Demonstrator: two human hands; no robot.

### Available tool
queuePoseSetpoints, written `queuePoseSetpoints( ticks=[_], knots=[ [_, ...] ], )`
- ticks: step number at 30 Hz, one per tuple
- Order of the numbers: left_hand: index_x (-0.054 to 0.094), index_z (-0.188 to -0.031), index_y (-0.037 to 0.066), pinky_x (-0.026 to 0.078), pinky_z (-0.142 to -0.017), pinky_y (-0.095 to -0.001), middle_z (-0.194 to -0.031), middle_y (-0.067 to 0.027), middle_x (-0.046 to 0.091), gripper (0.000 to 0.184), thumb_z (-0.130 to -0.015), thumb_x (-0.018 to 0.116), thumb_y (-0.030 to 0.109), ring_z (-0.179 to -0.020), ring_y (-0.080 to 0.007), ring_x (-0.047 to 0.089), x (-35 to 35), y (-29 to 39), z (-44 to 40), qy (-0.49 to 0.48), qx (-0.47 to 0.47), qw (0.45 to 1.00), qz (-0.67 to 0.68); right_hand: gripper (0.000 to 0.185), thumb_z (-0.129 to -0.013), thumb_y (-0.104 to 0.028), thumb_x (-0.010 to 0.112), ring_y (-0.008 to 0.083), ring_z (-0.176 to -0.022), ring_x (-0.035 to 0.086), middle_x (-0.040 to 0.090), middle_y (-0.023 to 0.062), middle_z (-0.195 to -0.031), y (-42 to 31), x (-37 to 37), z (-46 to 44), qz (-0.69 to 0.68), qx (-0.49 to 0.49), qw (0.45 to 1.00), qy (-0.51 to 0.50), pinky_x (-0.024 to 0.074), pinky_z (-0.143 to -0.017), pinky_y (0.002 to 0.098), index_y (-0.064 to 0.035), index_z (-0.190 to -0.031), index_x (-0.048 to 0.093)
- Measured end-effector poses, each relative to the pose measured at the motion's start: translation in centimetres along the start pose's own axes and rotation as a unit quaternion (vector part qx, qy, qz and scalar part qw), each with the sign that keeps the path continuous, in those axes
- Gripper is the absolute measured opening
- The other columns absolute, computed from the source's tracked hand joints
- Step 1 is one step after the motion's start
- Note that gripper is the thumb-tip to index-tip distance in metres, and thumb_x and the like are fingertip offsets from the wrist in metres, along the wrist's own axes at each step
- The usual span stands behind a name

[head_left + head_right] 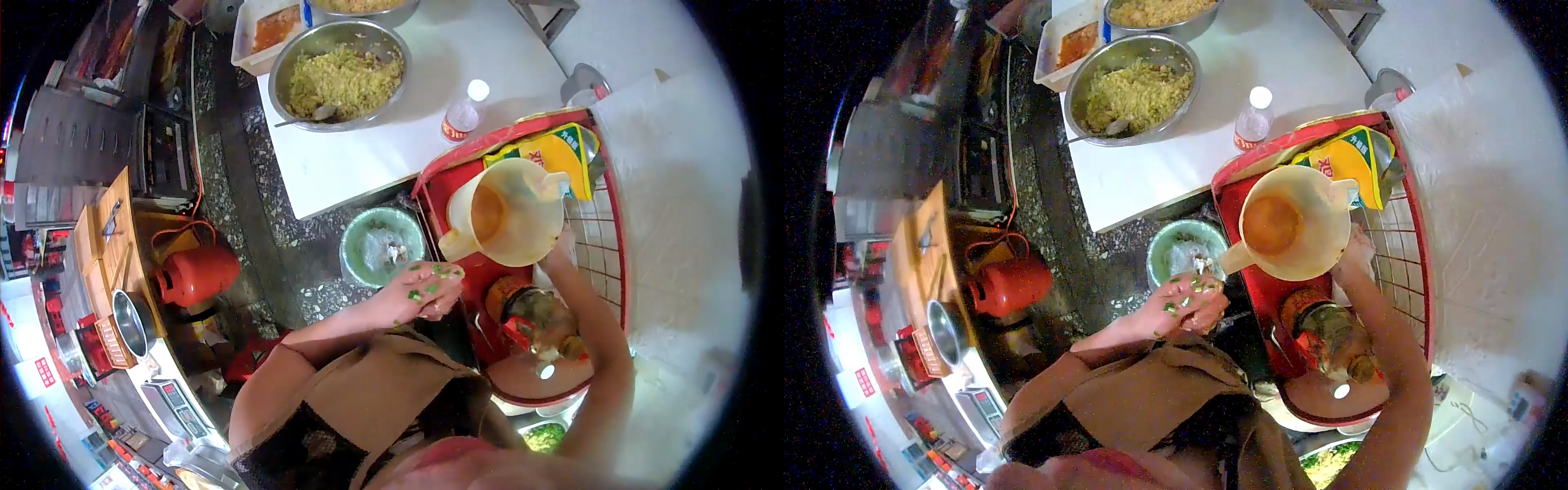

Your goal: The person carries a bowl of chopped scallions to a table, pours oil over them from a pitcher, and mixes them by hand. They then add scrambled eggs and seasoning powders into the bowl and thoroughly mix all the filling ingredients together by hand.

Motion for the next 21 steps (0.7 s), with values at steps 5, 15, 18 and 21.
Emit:
queuePoseSetpoints(
  ticks=[5, 15, 18, 21],
  knots=[
    [0.043, -0.072, 0.007, 0.024, -0.041, -0.0205, -0.056, 0.0013, 0.035, 0.022, -0.090, 0.042, 0.020, -0.047, -0.0066, 0.030, -0.4, -0.1, -0.1, 0.004, 0.013, 0.997, -0.074, 0.045, -0.073, -0.026, 0.054, 0.0245, -0.109, 0.044, 0.045, 0.0103, -0.120, 1.5, 1.2, 0.5, 0.350, -0.215, 0.910, 0.057, 0.0362, -0.091, 0.0344, -0.0090, -0.114, 0.047],
    [0.046, -0.085, 0.002, 0.031, -0.046, -0.0240, -0.065, -0.0009, 0.040, 0.014, -0.085, 0.045, 0.016, -0.053, -0.0104, 0.038, -1.5, -1.0, 1.2, 0.070, 0.041, 0.995, -0.054, 0.028, -0.079, -0.028, 0.050, 0.0215, -0.072, 0.058, 0.061, 0.0149, -0.082, -8.6, -2.5, 2.4, 0.144, -0.050, 0.987, -0.055, 0.0461, -0.063, 0.0351, -0.0058, -0.095, 0.057],
    [0.042, -0.073, 0.009, 0.028, -0.044, -0.0234, -0.061, 0.0006, 0.036, 0.019, -0.084, 0.048, 0.023, -0.050, -0.0091, 0.033, -0.3, -1.6, 0.2, 0.033, 0.012, 0.999, 0.025, 0.028, -0.078, -0.019, 0.049, 0.0074, -0.051, 0.045, 0.048, 0.0001, -0.063, -12.5, -5.2, 5.7, -0.045, -0.046, 0.993, -0.101, 0.0399, -0.043, 0.0230, -0.0110, -0.105, 0.056],
    [0.039, -0.067, 0.011, 0.026, -0.042, -0.0215, -0.056, 0.0010, 0.036, 0.026, -0.088, 0.044, 0.026, -0.047, -0.0080, 0.031, 3.1, -3.0, 0.4, -0.055, 0.002, 0.997, -0.062, 0.012, -0.083, -0.024, 0.045, 0.0031, -0.044, 0.034, 0.042, -0.0060, -0.063, -6.3, -6.7, 10.0, -0.353, 0.123, 0.922, -0.097, 0.0296, -0.036, 0.0165, -0.0168, -0.088, 0.054]
  ],
)
Point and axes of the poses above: each hand's wrist, its own z-axis away from the middle knuckle, its own x-axis out of the palm, y = z × x, the point moved 6 cm from there along -z, towards the middle knuckle
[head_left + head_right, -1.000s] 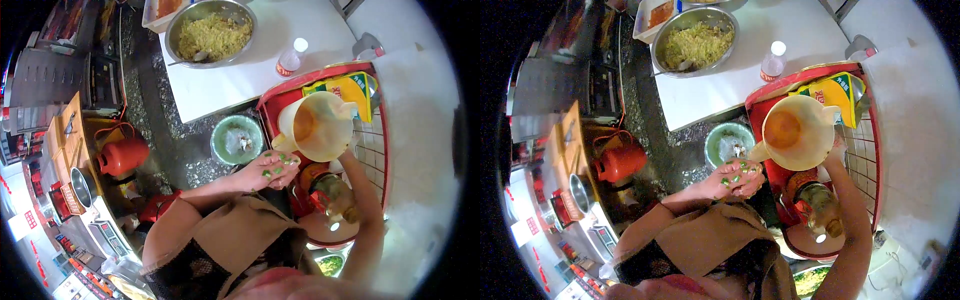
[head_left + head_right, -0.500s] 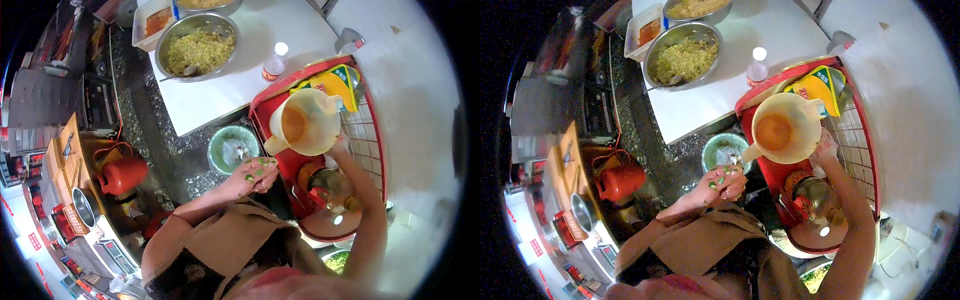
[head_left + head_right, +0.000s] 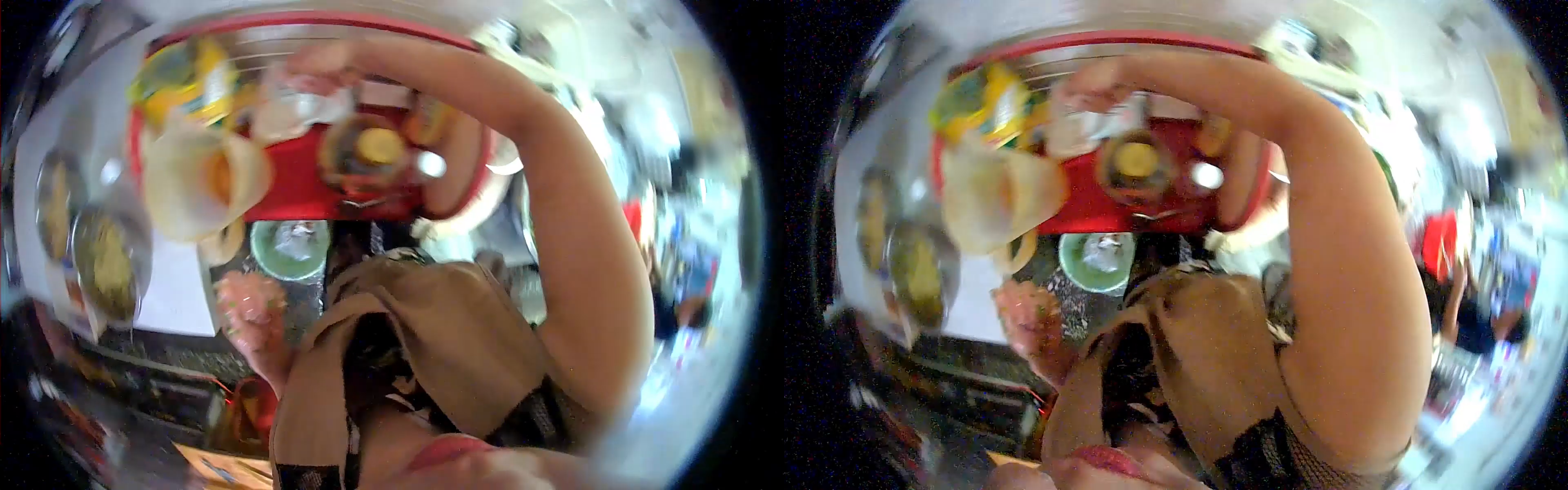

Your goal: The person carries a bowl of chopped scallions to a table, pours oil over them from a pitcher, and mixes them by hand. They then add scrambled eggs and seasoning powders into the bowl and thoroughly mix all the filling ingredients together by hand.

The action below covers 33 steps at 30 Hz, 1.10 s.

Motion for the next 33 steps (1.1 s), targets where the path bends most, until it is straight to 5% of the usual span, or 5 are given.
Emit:
queuePoseSetpoints(
  ticks=[12, 18, 24, 29, 33],
  knots=[
    [0.034, -0.062, 0.012, 0.023, -0.039, -0.0220, -0.051, 0.0012, 0.033, 0.034, -0.093, 0.032, 0.027, -0.042, -0.0085, 0.027, 13.6, -15.8, 2.6, -0.155, -0.172, 0.973, 0.021, 0.022, -0.089, -0.031, 0.041, 0.0021, -0.045, 0.031, 0.037, -0.0060, -0.060, 21.5, -4.2, 46.8, -0.427, -0.069, 0.820, 0.375, 0.0245, -0.035, 0.0142, -0.0111, -0.084, 0.050],
    [0.034, -0.059, 0.011, 0.021, -0.035, -0.0214, -0.049, 0.0003, 0.032, 0.038, -0.093, 0.031, 0.029, -0.039, -0.0080, 0.025, 22.3, -27.5, 6.6, -0.181, -0.266, 0.947, 0.009, 0.050, -0.090, -0.029, 0.035, 0.0371, -0.116, 0.036, 0.035, 0.0286, -0.124, 34.7, -4.5, 56.1, -0.580, -0.198, 0.731, 0.301, 0.0339, -0.097, 0.0397, 0.0142, -0.116, 0.036],
    [0.035, -0.061, 0.011, 0.020, -0.036, -0.0203, -0.048, 0.0013, 0.030, 0.038, -0.093, 0.030, 0.031, -0.037, -0.0072, 0.021, 25.9, -30.6, 9.9, -0.211, -0.262, 0.941, -0.045, 0.046, -0.090, -0.026, 0.035, 0.0337, -0.114, 0.041, 0.039, 0.0254, -0.122, 36.4, -3.7, 59.4, -0.586, -0.222, 0.751, 0.206, 0.0321, -0.099, 0.0383, 0.0119, -0.116, 0.038],
    [0.034, -0.060, 0.011, 0.020, -0.036, -0.0203, -0.047, 0.0014, 0.030, 0.038, -0.093, 0.031, 0.030, -0.037, -0.0070, 0.022, 25.7, -31.2, 11.2, -0.182, -0.265, 0.945, -0.061, 0.031, -0.082, -0.013, 0.051, 0.0197, -0.095, 0.055, 0.056, 0.0122, -0.105, 34.7, -4.4, 59.7, -0.188, -0.126, 0.872, 0.435, 0.0440, -0.084, 0.0305, 0.0000, -0.110, 0.052],
    [0.035, -0.060, 0.012, 0.019, -0.036, -0.0195, -0.047, 0.0023, 0.029, 0.037, -0.093, 0.032, 0.029, -0.037, -0.0062, 0.022, 25.8, -30.6, 11.9, -0.202, -0.260, 0.941, -0.073, 0.020, -0.083, -0.018, 0.051, 0.0121, -0.071, 0.058, 0.063, 0.0053, -0.084, 37.1, -7.8, 61.2, 0.228, -0.070, 0.720, 0.652, 0.0475, -0.062, 0.0273, -0.0069, -0.097, 0.060]
  ],
)
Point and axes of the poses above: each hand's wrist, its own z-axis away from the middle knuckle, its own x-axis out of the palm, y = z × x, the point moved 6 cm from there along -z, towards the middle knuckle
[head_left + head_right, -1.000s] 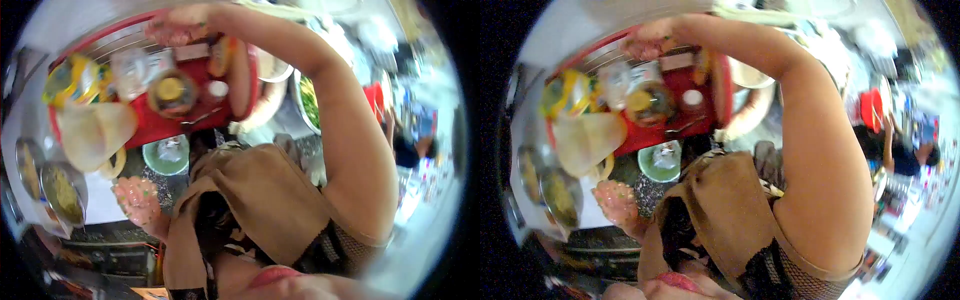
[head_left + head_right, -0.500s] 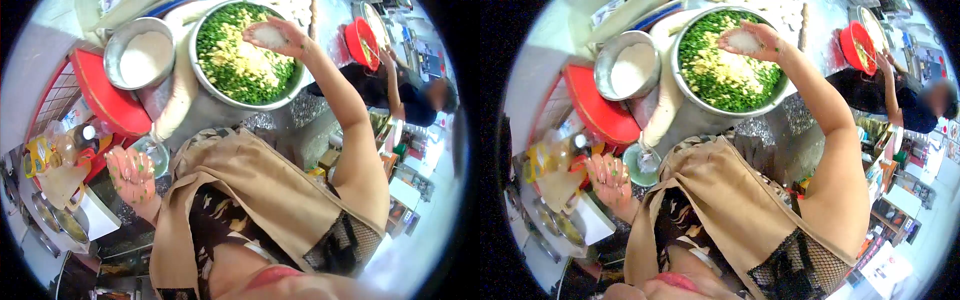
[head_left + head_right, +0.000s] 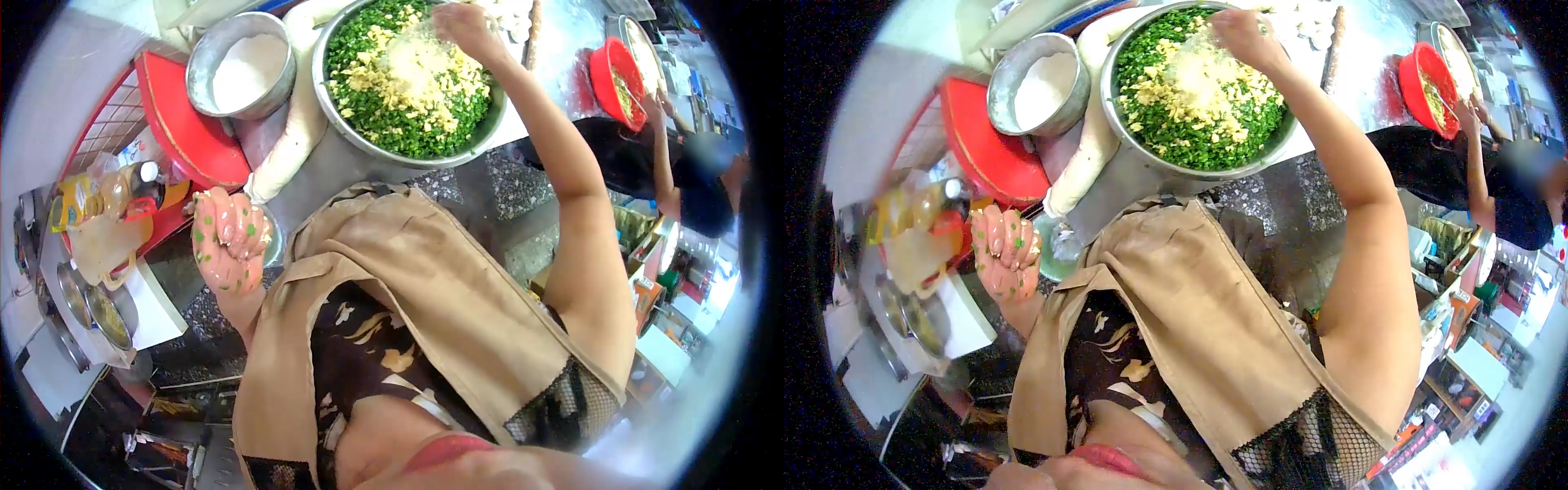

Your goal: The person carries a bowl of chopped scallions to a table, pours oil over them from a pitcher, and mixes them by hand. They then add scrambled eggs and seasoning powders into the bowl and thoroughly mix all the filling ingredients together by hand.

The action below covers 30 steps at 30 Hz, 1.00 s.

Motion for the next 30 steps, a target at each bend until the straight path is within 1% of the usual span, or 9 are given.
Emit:
queuePoseSetpoints(
  ticks=[4, 8, 11, 13, 14, 18, 23, 26, 30],
  knots=[
    [0.035, -0.061, 0.013, 0.019, -0.035, -0.0187, -0.048, 0.0033, 0.030, 0.034, -0.092, 0.036, 0.028, -0.038, -0.0058, 0.023, -1.4, 0.9, 0.7, 0.004, 0.010, 1.000, -0.009, 0.011, -0.080, -0.012, 0.047, 0.0317, -0.069, 0.057, 0.055, 0.0136, -0.068, -1.5, -1.2, 2.2, 0.379, -0.142, 0.915, -0.009, 0.0458, -0.060, 0.0385, -0.0066, -0.082, 0.056],
    [0.053, -0.104, 0.005, 0.037, -0.043, -0.0201, -0.065, -0.0014, 0.051, 0.022, -0.085, 0.049, 0.016, -0.050, -0.0096, 0.046, -3.7, -1.5, -3.6, 0.124, 0.011, 0.975, -0.183, 0.018, -0.076, -0.022, 0.057, 0.0192, -0.065, 0.054, 0.056, 0.0098, -0.070, -2.3, -3.1, 3.4, 0.045, 0.049, 0.997, 0.051, 0.0443, -0.062, 0.0317, -0.0044, -0.077, 0.056],
    [0.061, -0.089, 0.002, 0.050, -0.067, -0.0320, -0.095, -0.0130, 0.060, 0.021, -0.070, 0.053, 0.006, -0.071, -0.0244, 0.061, 2.8, -4.4, -8.4, -0.107, 0.388, 0.656, -0.638, 0.014, -0.068, -0.014, 0.061, 0.0169, -0.052, 0.048, 0.052, 0.0072, -0.058, -5.4, -6.5, 4.1, 0.104, 0.062, 0.975, 0.185, 0.0389, -0.050, 0.0296, -0.0052, -0.066, 0.050],
    [0.061, -0.089, 0.004, 0.047, -0.071, -0.0361, -0.101, -0.0157, 0.057, 0.023, -0.077, 0.052, 0.021, -0.083, -0.0296, 0.057, 4.2, -8.4, -11.6, -0.154, 0.267, 0.722, -0.619, 0.014, -0.067, -0.011, 0.059, 0.0195, -0.050, 0.050, 0.051, 0.0088, -0.054, -6.3, -5.1, 5.2, 0.134, -0.011, 0.963, 0.235, 0.0395, -0.048, 0.0322, -0.0052, -0.062, 0.048],
    [0.060, -0.093, 0.005, 0.046, -0.073, -0.0369, -0.105, -0.0155, 0.055, 0.028, -0.080, 0.051, 0.028, -0.090, -0.0306, 0.055, 4.5, -10.4, -13.5, -0.150, 0.197, 0.763, -0.597, 0.010, -0.069, -0.012, 0.060, 0.0188, -0.058, 0.054, 0.056, 0.0121, -0.064, -1.4, -0.9, 4.8, 0.188, 0.121, 0.975, -0.003, 0.0422, -0.054, 0.0314, -0.0049, -0.070, 0.053],
    [0.048, -0.107, 0.007, 0.034, -0.091, -0.0481, -0.129, -0.0198, 0.033, 0.038, -0.070, 0.054, 0.016, -0.122, -0.0346, 0.025, 3.1, -15.4, -14.2, -0.231, 0.095, 0.427, -0.869, 0.023, -0.069, -0.010, 0.065, 0.0163, -0.075, 0.057, 0.058, 0.0103, -0.077, -0.6, 1.8, 6.7, -0.006, 0.030, 0.999, 0.009, 0.0440, -0.064, 0.0288, -0.0040, -0.090, 0.056],
    [0.044, -0.111, 0.006, 0.033, -0.095, -0.0427, -0.126, -0.0211, 0.036, 0.043, -0.069, 0.054, 0.005, -0.118, -0.0316, 0.035, 5.6, -13.5, -13.1, -0.260, 0.163, 0.606, -0.734, 0.038, -0.069, -0.013, 0.067, 0.0131, -0.078, 0.055, 0.057, 0.0105, -0.084, 5.2, -2.5, 8.1, -0.025, 0.204, 0.969, 0.138, 0.0438, -0.066, 0.0276, -0.0054, -0.102, 0.052],
    [0.049, -0.110, 0.010, 0.037, -0.091, -0.0416, -0.121, -0.0173, 0.043, 0.040, -0.072, 0.060, 0.018, -0.111, -0.0297, 0.044, 2.2, -11.8, -11.9, -0.214, 0.256, 0.514, -0.790, 0.051, -0.068, -0.007, 0.065, 0.0129, -0.067, 0.052, 0.054, 0.0060, -0.071, -2.0, 4.1, 8.7, 0.085, 0.130, 0.983, -0.098, 0.0423, -0.059, 0.0265, -0.0056, -0.116, 0.049],
    [0.055, -0.103, 0.013, 0.044, -0.080, -0.0366, -0.110, -0.0079, 0.052, 0.034, -0.071, 0.064, 0.022, -0.096, -0.0257, 0.054, -1.5, 0.5, -5.9, -0.061, 0.373, 0.623, -0.684, 0.011, -0.071, -0.005, 0.063, 0.0082, -0.053, 0.044, 0.059, 0.0060, -0.078, -3.5, -2.1, 7.3, 0.124, 0.151, 0.968, 0.157, 0.0410, -0.052, 0.0232, -0.0011, -0.072, 0.053]
  ],
)
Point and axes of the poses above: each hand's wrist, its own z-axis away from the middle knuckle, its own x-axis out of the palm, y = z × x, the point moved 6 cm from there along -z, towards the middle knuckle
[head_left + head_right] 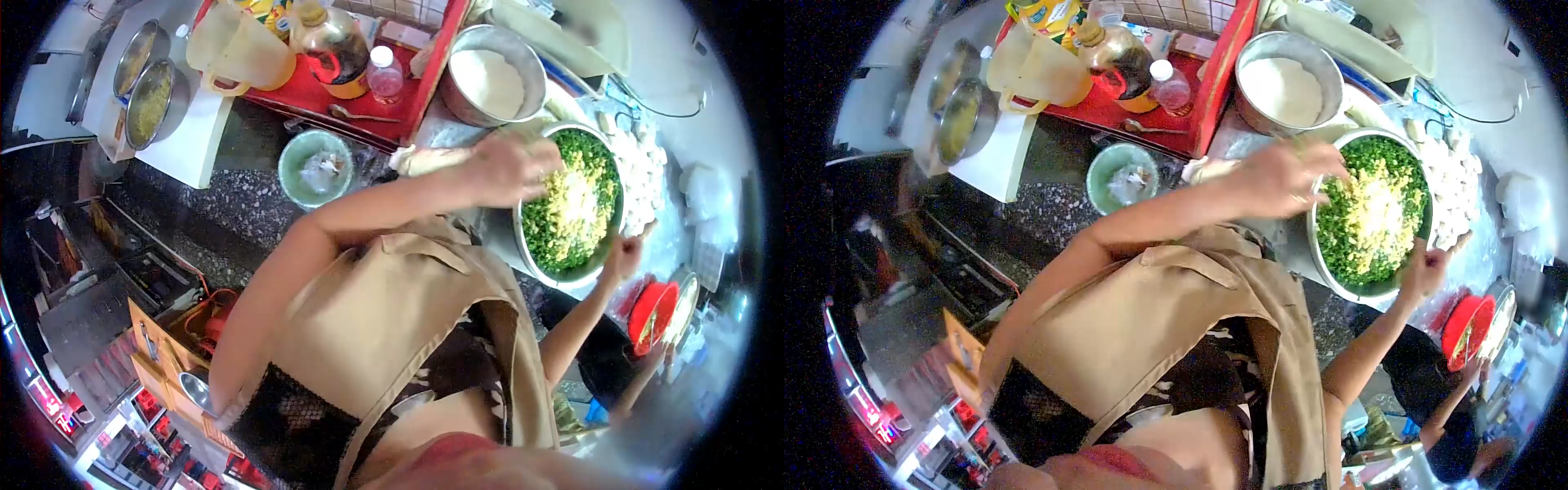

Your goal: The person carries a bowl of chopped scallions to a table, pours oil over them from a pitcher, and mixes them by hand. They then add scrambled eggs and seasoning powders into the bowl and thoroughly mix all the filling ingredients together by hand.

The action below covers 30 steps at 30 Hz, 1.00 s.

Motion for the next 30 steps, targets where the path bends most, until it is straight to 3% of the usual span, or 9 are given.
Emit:
queuePoseSetpoints(
  ticks=[4, 7, 9, 10, 12, 14, 18, 26, 30],
  knots=[
    [0.057, -0.094, 0.005, 0.046, -0.074, -0.0306, -0.096, -0.0072, 0.059, 0.022, -0.074, 0.062, 0.013, -0.089, -0.0181, 0.055, -20.1, -3.8, 2.2, 0.214, -0.161, 0.961, -0.067, 0.013, -0.077, -0.011, 0.056, 0.0094, -0.051, 0.049, 0.060, 0.0092, -0.079, -0.5, 4.0, 1.0, -0.030, 0.056, 0.992, -0.113, 0.0398, -0.046, 0.0197, -0.0002, -0.084, 0.058],
    [0.057, -0.093, 0.006, 0.044, -0.063, -0.0263, -0.088, -0.0031, 0.057, 0.018, -0.078, 0.046, 0.006, -0.078, -0.0162, 0.055, -30.1, -8.4, 4.4, 0.249, -0.181, 0.842, -0.443, 0.019, -0.079, -0.020, 0.058, 0.0116, -0.053, 0.052, 0.058, 0.0049, -0.059, 0.6, 4.5, 0.5, -0.068, 0.032, 0.995, -0.073, 0.0373, -0.044, 0.0221, -0.0022, -0.084, 0.063],
    [0.056, -0.094, 0.005, 0.044, -0.064, -0.0260, -0.086, -0.0034, 0.058, 0.018, -0.078, 0.049, 0.007, -0.078, -0.0163, 0.055, -32.2, -12.5, 3.9, 0.256, -0.200, 0.927, -0.187, 0.036, -0.081, -0.037, 0.056, 0.0129, -0.049, 0.047, 0.056, 0.0074, -0.055, 0.3, 1.3, -0.9, 0.047, -0.016, 0.998, 0.023, 0.0361, -0.047, 0.0307, -0.0026, -0.072, 0.064],
    [0.056, -0.094, 0.005, 0.045, -0.066, -0.0258, -0.084, -0.0038, 0.058, 0.018, -0.077, 0.052, 0.009, -0.077, -0.0165, 0.056, -32.1, -14.5, 3.5, 0.254, -0.202, 0.943, 0.078, 0.040, -0.081, -0.039, 0.055, 0.0133, -0.048, 0.046, 0.055, 0.0087, -0.054, -3.5, -0.8, -0.2, 0.085, 0.015, 0.994, 0.067, 0.0362, -0.048, 0.0311, -0.0016, -0.071, 0.063],
    [0.058, -0.093, 0.003, 0.045, -0.071, -0.0293, -0.088, -0.0119, 0.059, 0.022, -0.073, 0.058, 0.014, -0.081, -0.0234, 0.057, -28.4, -15.9, 1.4, 0.133, -0.301, 0.942, 0.067, 0.045, -0.081, -0.043, 0.053, 0.0135, -0.047, 0.044, 0.053, 0.0103, -0.053, -7.7, -3.4, 0.6, 0.135, 0.051, 0.977, 0.155, 0.0365, -0.048, 0.0313, 0.0001, -0.068, 0.060],
    [0.060, -0.090, 0.001, 0.046, -0.072, -0.0333, -0.089, -0.0184, 0.059, 0.025, -0.073, 0.058, 0.020, -0.081, -0.0292, 0.058, -24.9, -11.8, -2.3, -0.091, -0.371, 0.915, -0.131, 0.047, -0.079, -0.043, 0.055, 0.0112, -0.048, 0.041, 0.052, 0.0080, -0.053, -7.5, -3.8, 0.3, 0.137, 0.002, 0.972, 0.193, 0.0364, -0.049, 0.0292, 0.0005, -0.063, 0.055],
    [0.062, -0.092, 0.007, 0.046, -0.076, -0.0394, -0.093, -0.0143, 0.061, 0.028, -0.073, 0.059, 0.026, -0.090, -0.0277, 0.058, -13.8, -16.2, -3.9, -0.312, -0.224, 0.847, -0.367, 0.035, -0.078, -0.028, 0.062, 0.0121, -0.066, 0.053, 0.057, 0.0055, -0.080, -1.5, 3.4, 0.9, -0.077, 0.066, 0.991, -0.089, 0.0396, -0.054, 0.0243, -0.0004, -0.097, 0.055],
    [0.059, -0.096, -0.001, 0.045, -0.078, -0.0439, -0.095, -0.0234, 0.057, 0.028, -0.072, 0.048, 0.011, -0.091, -0.0340, 0.057, -7.7, -36.1, -3.0, -0.185, -0.348, 0.857, -0.332, 0.025, -0.080, -0.020, 0.060, 0.0094, -0.069, 0.052, 0.058, 0.0032, -0.081, -3.8, 4.7, 5.3, -0.150, 0.068, 0.982, -0.095, 0.0409, -0.059, 0.0217, -0.0020, -0.098, 0.057],
    [0.064, -0.089, 0.008, 0.045, -0.075, -0.0437, -0.086, -0.0194, 0.060, 0.027, -0.071, 0.062, 0.029, -0.083, -0.0336, 0.058, -15.8, -20.6, -7.6, -0.167, -0.298, 0.854, -0.392, 0.021, -0.081, -0.017, 0.058, 0.0072, -0.068, 0.052, 0.059, 0.0029, -0.077, -5.4, 4.9, 5.9, -0.287, 0.075, 0.949, -0.105, 0.0405, -0.059, 0.0187, -0.0008, -0.094, 0.059]
  ],
)
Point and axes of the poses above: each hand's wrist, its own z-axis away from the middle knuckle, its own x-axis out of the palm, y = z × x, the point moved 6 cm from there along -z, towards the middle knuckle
